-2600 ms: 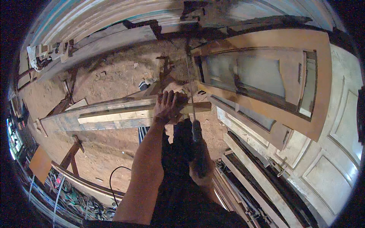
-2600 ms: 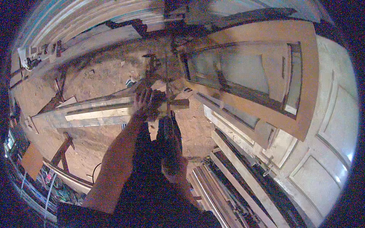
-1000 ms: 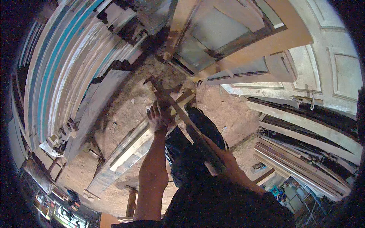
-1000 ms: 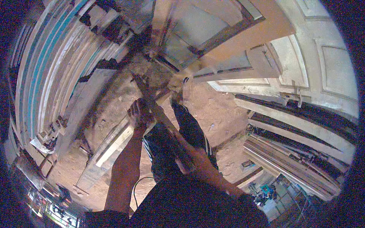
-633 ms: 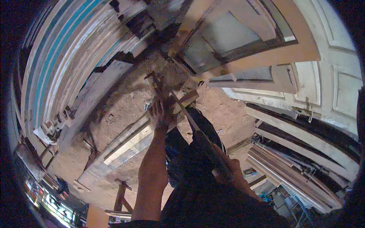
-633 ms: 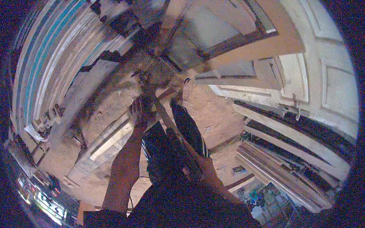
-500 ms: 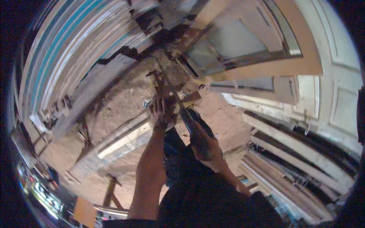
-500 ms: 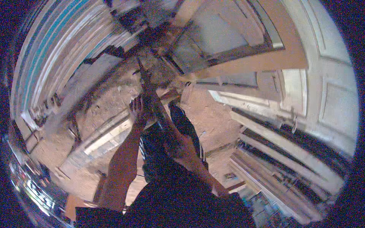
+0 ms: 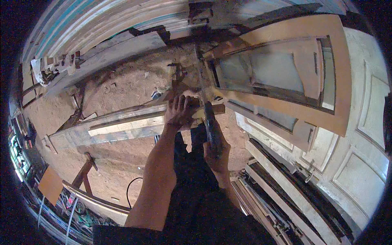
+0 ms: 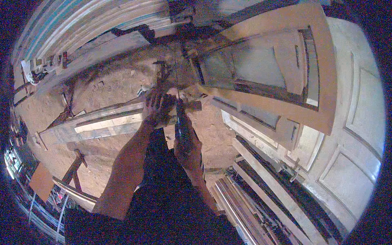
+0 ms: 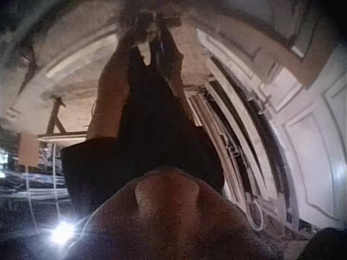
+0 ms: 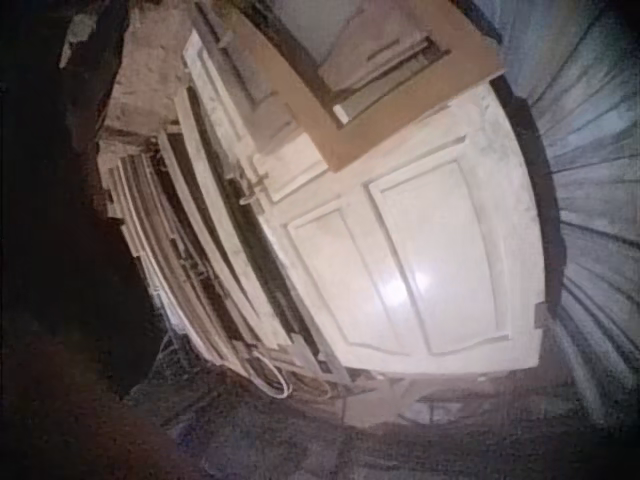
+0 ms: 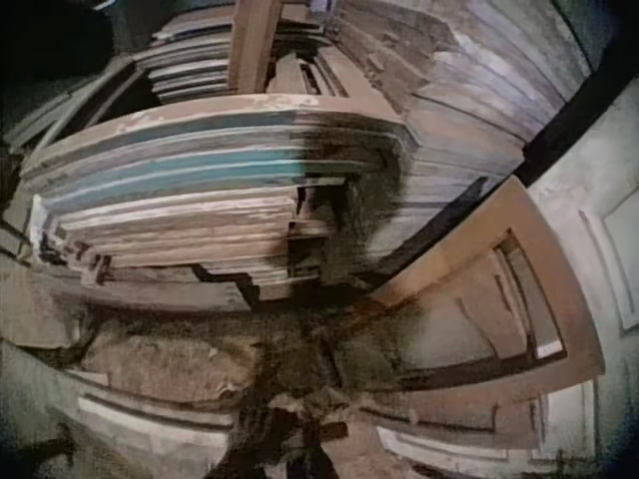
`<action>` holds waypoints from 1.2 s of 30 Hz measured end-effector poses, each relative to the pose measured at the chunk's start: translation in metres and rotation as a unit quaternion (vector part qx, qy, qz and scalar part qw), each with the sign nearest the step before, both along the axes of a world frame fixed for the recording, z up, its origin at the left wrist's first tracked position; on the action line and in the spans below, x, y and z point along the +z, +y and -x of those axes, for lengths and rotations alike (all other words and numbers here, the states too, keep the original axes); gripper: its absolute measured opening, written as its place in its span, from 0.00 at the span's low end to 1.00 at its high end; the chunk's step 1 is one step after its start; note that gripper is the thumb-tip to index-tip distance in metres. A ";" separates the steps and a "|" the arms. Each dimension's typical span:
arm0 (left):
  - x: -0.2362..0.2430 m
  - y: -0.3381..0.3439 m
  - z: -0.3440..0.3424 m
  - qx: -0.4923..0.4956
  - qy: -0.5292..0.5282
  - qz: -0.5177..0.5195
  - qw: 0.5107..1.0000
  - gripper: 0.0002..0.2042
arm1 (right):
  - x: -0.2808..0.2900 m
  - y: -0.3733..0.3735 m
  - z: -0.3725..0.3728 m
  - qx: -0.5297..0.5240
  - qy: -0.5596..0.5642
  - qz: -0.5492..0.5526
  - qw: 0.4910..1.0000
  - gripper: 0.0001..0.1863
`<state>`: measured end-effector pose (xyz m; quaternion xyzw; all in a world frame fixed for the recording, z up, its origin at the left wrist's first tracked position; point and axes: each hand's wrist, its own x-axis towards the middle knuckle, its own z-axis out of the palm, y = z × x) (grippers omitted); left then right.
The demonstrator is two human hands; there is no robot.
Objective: The person saws a piece of wood by hand using a hand saw. They hold the wood steady with one hand while moving the saw back and forth through a marked cut line.
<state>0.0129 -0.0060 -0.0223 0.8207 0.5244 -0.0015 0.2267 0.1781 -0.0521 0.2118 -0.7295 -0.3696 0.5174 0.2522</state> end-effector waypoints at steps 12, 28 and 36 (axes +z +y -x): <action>0.014 0.011 -0.002 -0.017 0.041 0.047 0.998 0.51 | 0.005 -0.074 -0.007 0.054 -0.024 0.049 0.997 0.30; -0.004 0.002 0.003 -0.018 0.057 -0.003 0.998 0.46 | 0.058 -0.050 0.001 -0.012 -0.098 0.116 0.988 0.34; 0.014 0.015 -0.004 -0.010 0.002 0.032 0.999 0.45 | 0.004 -0.050 0.007 -0.099 0.049 -0.003 0.994 0.30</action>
